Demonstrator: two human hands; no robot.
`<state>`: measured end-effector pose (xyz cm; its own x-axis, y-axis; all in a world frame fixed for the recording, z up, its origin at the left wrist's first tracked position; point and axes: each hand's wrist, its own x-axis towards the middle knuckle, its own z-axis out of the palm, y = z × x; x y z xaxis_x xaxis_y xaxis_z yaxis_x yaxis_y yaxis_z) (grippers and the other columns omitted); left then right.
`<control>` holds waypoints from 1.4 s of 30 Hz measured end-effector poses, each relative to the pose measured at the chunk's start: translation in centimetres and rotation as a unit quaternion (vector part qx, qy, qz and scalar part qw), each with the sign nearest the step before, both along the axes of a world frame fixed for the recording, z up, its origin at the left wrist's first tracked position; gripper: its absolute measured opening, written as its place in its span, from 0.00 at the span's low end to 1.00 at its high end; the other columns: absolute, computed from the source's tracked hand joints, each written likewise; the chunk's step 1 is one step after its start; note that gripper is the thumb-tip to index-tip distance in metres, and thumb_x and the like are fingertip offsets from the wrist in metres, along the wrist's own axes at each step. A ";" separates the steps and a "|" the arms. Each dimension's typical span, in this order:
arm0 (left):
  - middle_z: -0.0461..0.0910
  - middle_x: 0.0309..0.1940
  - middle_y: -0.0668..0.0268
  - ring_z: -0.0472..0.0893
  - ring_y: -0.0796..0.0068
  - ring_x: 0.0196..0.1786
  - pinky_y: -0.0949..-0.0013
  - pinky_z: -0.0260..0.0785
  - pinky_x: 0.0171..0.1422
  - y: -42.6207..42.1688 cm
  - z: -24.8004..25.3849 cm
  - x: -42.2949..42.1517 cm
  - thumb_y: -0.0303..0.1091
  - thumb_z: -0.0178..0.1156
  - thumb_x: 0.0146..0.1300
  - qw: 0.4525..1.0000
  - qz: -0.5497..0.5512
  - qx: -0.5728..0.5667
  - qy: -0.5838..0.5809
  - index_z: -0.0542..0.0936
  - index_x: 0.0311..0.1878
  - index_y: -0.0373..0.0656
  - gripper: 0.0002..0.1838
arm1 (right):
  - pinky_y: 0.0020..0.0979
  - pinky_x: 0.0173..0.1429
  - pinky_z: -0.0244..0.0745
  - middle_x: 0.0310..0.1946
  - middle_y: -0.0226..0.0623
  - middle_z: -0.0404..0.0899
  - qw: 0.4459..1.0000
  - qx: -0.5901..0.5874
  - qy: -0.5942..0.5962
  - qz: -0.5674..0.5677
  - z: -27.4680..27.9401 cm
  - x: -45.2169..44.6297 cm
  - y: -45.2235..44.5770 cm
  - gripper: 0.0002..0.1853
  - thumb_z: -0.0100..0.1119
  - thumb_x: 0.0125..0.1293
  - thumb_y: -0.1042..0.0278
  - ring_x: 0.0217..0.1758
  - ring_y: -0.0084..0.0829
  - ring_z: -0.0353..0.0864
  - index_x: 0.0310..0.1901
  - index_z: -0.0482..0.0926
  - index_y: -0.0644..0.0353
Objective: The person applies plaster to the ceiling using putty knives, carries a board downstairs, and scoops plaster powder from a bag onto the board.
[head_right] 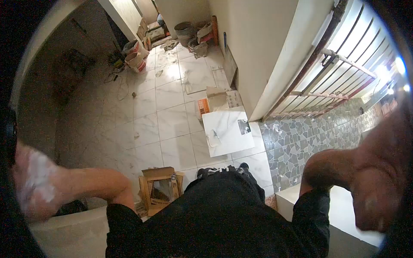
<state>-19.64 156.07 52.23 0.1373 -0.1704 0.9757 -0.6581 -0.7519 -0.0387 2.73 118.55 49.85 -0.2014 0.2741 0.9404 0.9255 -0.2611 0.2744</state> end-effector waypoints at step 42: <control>0.76 0.54 0.51 0.79 0.59 0.53 0.54 0.72 0.60 -4.7 15.7 9.5 0.49 0.50 0.71 0.992 0.070 -0.036 -0.104 0.70 0.65 0.37 0.28 | 0.42 0.64 0.72 0.54 0.45 0.78 0.967 0.075 -0.178 -0.167 14.5 -5.9 -9.9 0.14 0.54 0.71 0.70 0.58 0.39 0.76 0.57 0.75 0.60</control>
<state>-10.16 151.34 67.89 -0.0497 -0.0935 0.9944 -0.5304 -0.8411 -0.1056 -3.13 108.63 64.39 -0.4437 0.2450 0.8621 0.6362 -0.5914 0.4955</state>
